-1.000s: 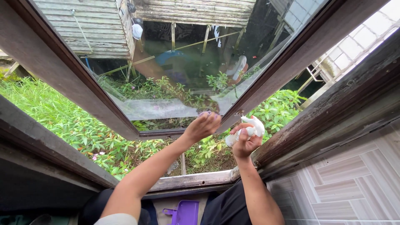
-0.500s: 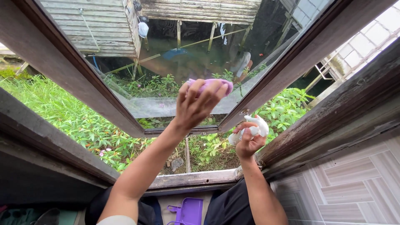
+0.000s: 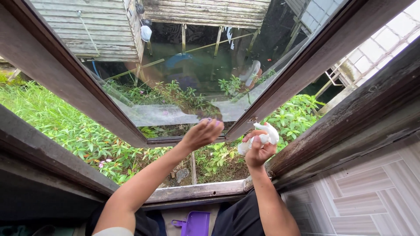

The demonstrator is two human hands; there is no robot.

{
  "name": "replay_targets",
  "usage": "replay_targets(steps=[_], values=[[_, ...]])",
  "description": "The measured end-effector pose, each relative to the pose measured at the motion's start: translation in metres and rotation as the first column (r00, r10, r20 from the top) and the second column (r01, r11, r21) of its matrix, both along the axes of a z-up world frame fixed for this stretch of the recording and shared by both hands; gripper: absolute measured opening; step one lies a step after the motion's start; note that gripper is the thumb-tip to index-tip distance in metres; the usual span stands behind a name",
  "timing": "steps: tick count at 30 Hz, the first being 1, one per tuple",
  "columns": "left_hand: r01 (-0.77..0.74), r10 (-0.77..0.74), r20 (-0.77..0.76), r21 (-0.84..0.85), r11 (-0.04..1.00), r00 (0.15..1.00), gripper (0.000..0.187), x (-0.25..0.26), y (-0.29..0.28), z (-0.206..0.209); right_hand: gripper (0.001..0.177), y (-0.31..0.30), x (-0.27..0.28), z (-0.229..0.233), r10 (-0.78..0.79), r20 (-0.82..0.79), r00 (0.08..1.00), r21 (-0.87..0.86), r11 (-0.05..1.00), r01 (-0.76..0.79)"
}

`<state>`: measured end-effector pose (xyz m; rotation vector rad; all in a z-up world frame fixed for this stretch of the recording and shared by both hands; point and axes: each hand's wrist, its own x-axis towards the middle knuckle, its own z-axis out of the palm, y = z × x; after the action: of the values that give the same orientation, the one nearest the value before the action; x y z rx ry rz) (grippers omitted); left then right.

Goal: The person cleans a window pane using a spray bottle and a cloth. They repeatedly spray the glass and wipe it in circular and linear motions, focusing on different sections of the window throughout the clip.

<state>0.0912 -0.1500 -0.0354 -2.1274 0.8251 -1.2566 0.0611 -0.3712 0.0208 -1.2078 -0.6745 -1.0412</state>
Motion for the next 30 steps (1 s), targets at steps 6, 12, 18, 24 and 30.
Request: replay_targets(steps=[6, 12, 18, 24, 30], values=[[0.058, 0.043, 0.299, -0.32, 0.946, 0.953, 0.049, -0.027, 0.032, 0.085, 0.045, 0.002, 0.002, -0.01, 0.002, -0.001, 1.0, -0.007, 1.0, -0.002], [0.195, 0.018, 0.464, -0.407, 0.892, 0.886, 0.055, -0.052, 0.045, 0.194, 0.048, 0.008, 0.012, -0.03, -0.006, -0.013, 1.0, -0.016, 1.0, 0.006], [0.178, -0.073, 0.351, -0.279, 0.944, 0.934, 0.061, -0.031, 0.038, 0.11, 0.045, 0.01, -0.001, -0.011, -0.004, 0.008, 1.0, -0.031, 1.0, 0.004], [0.064, -0.038, 0.128, -0.21, 0.976, 0.991, 0.066, -0.049, 0.063, 0.059, 0.044, 0.013, -0.001, -0.015, 0.038, -0.005, 0.999, -0.029, 0.999, -0.039], [-0.004, 0.05, 0.173, -0.257, 0.966, 0.984, 0.075, -0.062, 0.097, 0.08, 0.045, 0.018, -0.006, -0.013, 0.023, -0.027, 0.999, -0.05, 0.998, -0.024]])
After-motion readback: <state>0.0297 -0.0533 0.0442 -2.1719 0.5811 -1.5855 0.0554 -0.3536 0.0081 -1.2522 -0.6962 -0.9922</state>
